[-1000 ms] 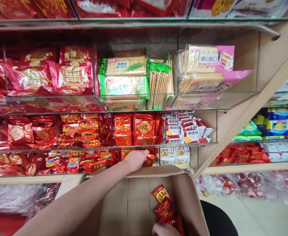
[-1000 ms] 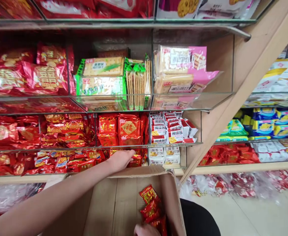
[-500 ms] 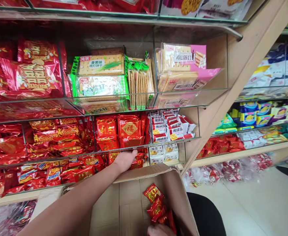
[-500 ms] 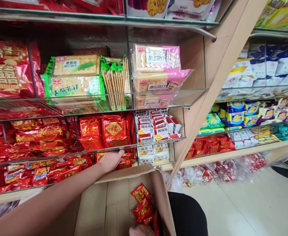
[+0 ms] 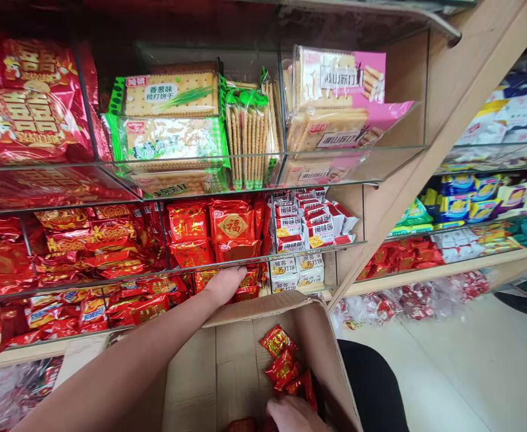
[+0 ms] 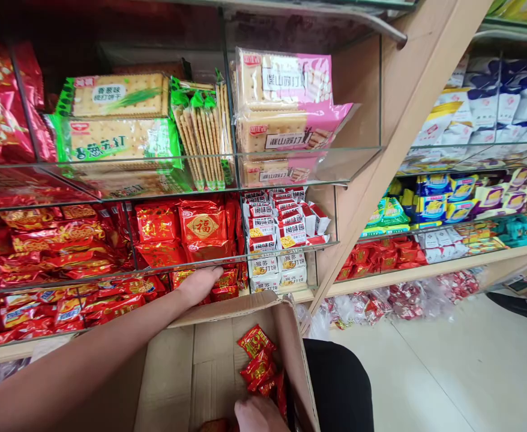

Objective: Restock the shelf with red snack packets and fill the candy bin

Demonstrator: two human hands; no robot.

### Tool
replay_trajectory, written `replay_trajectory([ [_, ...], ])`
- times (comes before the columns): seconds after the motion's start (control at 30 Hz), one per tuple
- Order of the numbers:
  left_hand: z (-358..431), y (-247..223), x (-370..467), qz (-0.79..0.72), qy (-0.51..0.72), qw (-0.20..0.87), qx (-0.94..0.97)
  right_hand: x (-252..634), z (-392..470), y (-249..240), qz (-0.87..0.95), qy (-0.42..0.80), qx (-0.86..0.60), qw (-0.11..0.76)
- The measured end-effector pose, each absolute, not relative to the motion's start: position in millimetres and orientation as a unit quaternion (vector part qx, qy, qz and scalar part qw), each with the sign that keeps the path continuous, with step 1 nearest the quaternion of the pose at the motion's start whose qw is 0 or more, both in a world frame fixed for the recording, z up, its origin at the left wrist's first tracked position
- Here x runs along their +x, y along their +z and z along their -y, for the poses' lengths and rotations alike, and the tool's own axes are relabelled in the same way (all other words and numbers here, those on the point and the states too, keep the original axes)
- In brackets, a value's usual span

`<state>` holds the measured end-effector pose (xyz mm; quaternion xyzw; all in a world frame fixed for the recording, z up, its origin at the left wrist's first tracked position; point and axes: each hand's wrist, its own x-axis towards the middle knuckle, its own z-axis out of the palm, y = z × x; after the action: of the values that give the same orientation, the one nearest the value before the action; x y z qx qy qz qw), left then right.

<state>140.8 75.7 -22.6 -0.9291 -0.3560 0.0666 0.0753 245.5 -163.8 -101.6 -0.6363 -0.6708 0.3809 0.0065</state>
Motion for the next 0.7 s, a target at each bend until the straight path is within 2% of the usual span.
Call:
replay_trajectory([
  [0.47, -67, -29, 147, 0.335, 0.064, 0.129, -0.931, 246, 177, -80, 0.648, 0.377, -0.658, 0.062],
  [0.7, -61, -23, 144, 0.332, 0.089, 0.119, -0.931, 248, 176, -94, 0.653, 0.380, -0.649, 0.091],
])
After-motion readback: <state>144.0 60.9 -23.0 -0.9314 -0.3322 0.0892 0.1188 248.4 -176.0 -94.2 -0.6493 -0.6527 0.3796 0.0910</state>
